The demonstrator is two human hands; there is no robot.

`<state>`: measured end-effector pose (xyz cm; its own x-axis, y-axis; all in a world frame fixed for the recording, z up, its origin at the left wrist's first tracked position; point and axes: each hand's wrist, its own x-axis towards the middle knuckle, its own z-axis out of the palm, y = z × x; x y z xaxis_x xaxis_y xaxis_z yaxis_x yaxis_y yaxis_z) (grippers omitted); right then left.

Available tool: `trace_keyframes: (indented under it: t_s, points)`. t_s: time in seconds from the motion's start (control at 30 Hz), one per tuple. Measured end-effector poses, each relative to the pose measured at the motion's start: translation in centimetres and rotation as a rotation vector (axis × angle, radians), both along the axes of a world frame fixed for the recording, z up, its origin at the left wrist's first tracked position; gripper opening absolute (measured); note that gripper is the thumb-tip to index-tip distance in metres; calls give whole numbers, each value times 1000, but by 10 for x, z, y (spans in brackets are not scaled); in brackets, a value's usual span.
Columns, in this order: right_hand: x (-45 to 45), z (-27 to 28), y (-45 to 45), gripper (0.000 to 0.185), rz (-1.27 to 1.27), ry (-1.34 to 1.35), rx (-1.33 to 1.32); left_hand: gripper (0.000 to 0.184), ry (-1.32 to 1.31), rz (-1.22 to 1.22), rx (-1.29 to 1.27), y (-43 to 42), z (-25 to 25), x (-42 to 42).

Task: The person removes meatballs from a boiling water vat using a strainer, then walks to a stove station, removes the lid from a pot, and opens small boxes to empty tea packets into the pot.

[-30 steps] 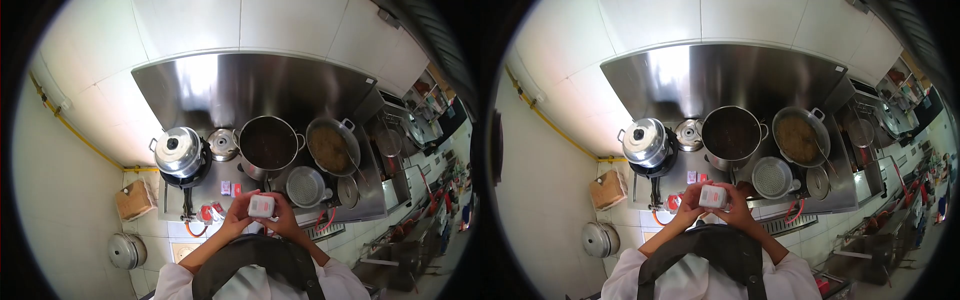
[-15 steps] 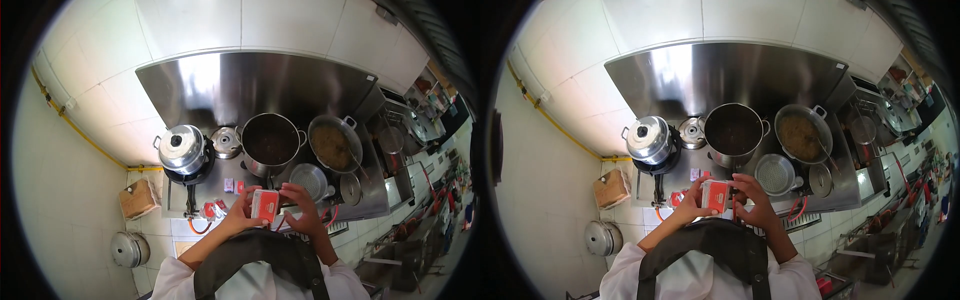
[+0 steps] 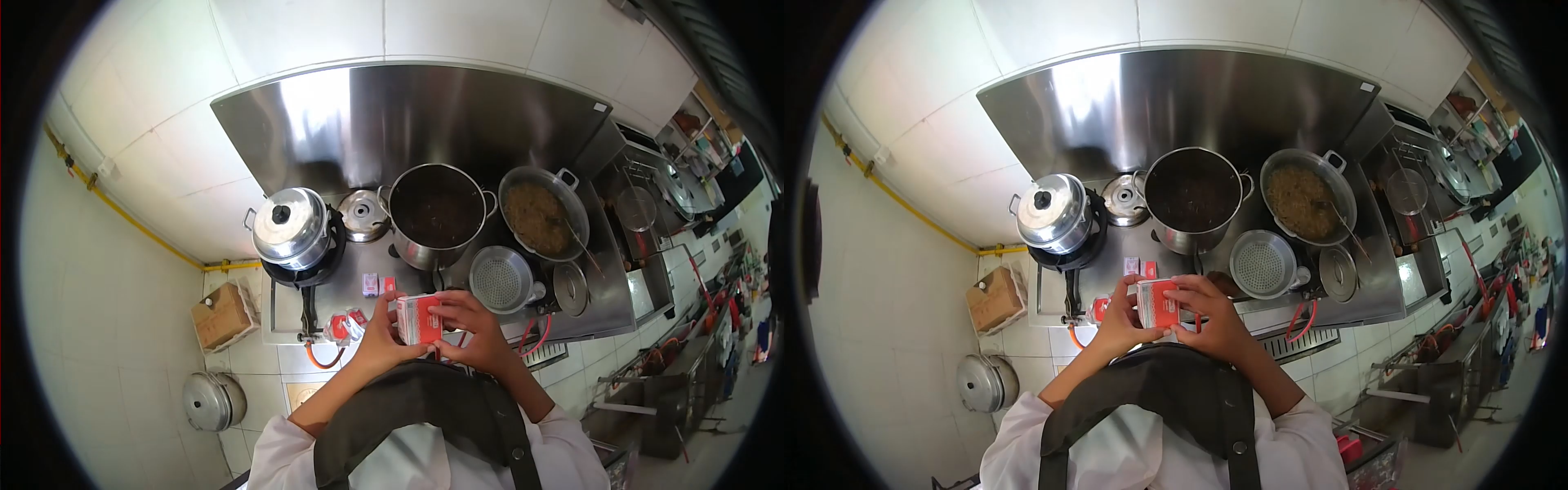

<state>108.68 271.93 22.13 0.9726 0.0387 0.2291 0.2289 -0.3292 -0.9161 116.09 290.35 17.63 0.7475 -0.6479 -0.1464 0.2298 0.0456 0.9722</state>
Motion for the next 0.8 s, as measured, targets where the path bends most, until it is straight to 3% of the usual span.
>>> trace_keyframes:
  t_s: [0.17,0.37,0.67,0.8]
  points:
    - [-1,-3,11,47,0,19,116,89,-119,58,109,6,3,-7]
    - [-1,-13,16,26,-93,-213,-249,89,-195,97,211,8,17,-11]
    - [4,-27,19,14,-181,-373,-301,85,-199,139,203,7,15,-10]
    - [3,-40,20,15,-252,-118,167,86,-96,155,58,3,6,-7]
